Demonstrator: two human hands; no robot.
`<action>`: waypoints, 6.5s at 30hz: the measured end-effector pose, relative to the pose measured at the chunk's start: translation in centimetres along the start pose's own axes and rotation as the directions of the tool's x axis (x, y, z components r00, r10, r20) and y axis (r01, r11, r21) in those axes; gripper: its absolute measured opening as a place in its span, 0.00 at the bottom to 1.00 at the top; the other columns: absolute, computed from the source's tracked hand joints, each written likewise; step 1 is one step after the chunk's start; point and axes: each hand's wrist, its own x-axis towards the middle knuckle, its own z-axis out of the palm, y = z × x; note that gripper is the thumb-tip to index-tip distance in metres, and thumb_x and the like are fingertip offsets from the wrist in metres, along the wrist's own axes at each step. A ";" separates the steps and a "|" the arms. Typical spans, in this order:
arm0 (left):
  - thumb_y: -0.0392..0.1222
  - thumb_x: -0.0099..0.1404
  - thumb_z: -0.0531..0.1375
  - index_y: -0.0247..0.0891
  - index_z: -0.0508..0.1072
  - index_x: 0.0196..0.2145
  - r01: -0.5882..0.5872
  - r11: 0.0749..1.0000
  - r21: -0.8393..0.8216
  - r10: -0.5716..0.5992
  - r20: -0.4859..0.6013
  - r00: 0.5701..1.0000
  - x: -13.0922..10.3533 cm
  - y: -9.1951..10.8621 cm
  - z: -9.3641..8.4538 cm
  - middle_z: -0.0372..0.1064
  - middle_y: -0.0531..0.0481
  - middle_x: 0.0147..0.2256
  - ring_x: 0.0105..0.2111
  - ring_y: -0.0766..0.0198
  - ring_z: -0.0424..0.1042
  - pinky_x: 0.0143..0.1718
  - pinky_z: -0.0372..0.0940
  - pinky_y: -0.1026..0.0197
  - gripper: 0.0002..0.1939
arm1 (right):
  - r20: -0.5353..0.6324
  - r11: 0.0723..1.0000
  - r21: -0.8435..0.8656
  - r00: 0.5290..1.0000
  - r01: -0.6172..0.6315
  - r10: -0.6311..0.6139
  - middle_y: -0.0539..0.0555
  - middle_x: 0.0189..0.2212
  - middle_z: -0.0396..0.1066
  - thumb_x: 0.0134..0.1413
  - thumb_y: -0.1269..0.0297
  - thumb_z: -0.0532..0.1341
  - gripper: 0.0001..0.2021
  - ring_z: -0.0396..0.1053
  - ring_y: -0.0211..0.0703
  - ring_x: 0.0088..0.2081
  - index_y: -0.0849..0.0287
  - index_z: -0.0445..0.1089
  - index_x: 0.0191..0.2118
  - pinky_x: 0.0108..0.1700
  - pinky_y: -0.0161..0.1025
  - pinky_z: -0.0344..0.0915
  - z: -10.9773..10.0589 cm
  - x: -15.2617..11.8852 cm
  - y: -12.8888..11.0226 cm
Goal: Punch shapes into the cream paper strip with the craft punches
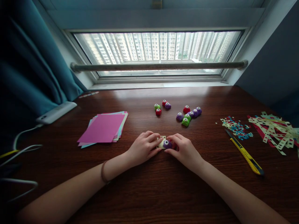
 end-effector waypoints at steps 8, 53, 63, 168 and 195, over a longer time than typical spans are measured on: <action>0.50 0.64 0.51 0.45 0.64 0.52 0.042 0.999 -0.031 -0.041 0.021 0.999 0.0 -0.2 0.2 0.63 0.50 0.49 0.46 0.57 0.59 0.47 0.57 0.53 0.19 | 0.033 0.998 0.064 0.999 -0.003 0.001 0.49 0.35 0.69 0.48 0.74 0.61 0.15 0.67 0.36 0.32 0.56 0.66 0.44 0.35 0.34 0.65 -0.3 0.1 0.2; 0.47 0.68 0.41 0.30 0.26 0.62 -0.219 0.963 -0.160 0.206 -0.091 0.974 -0.6 0.2 -0.4 0.63 0.39 0.52 0.61 0.56 0.46 0.57 0.20 0.38 0.33 | -0.328 0.987 -0.103 0.941 -0.122 0.082 0.57 0.40 0.69 0.59 0.69 0.48 0.12 0.65 0.46 0.42 0.61 0.64 0.45 0.45 0.42 0.61 1.8 6.6 -2.0; 0.42 0.68 0.44 0.34 0.30 0.62 -0.082 0.976 -0.203 0.076 -0.036 0.996 -1.0 0.6 -0.2 0.61 0.40 0.54 0.59 0.58 0.52 0.55 0.13 0.38 0.31 | -0.266 0.789 -0.565 0.959 -0.241 0.103 0.63 0.48 0.63 0.50 0.72 0.53 0.23 0.54 0.57 0.49 0.65 0.57 0.54 0.46 0.49 0.55 3.9 6.1 -2.6; 0.34 0.60 0.51 0.33 0.56 0.55 0.186 0.981 -0.052 -0.192 -0.140 0.971 -1.5 0.8 1.0 0.66 0.44 0.48 0.51 0.55 0.59 0.56 0.48 0.46 0.24 | 0.034 0.941 -0.227 0.967 0.252 -0.251 0.52 0.29 0.66 0.53 0.72 0.59 0.03 0.59 0.42 0.34 0.59 0.65 0.29 0.37 0.39 0.60 2.4 1.8 1.2; 0.38 0.60 0.52 0.32 0.57 0.55 0.191 0.981 -0.047 -0.196 -0.142 0.970 -1.7 0.9 1.0 0.63 0.41 0.51 0.55 0.55 0.55 0.55 0.49 0.46 0.24 | -0.717 0.729 -0.432 0.693 -0.531 0.080 0.60 0.23 0.68 0.48 0.69 0.61 0.03 0.63 0.41 0.24 0.62 0.67 0.31 0.30 0.40 0.54 -12.4 1.2 9.8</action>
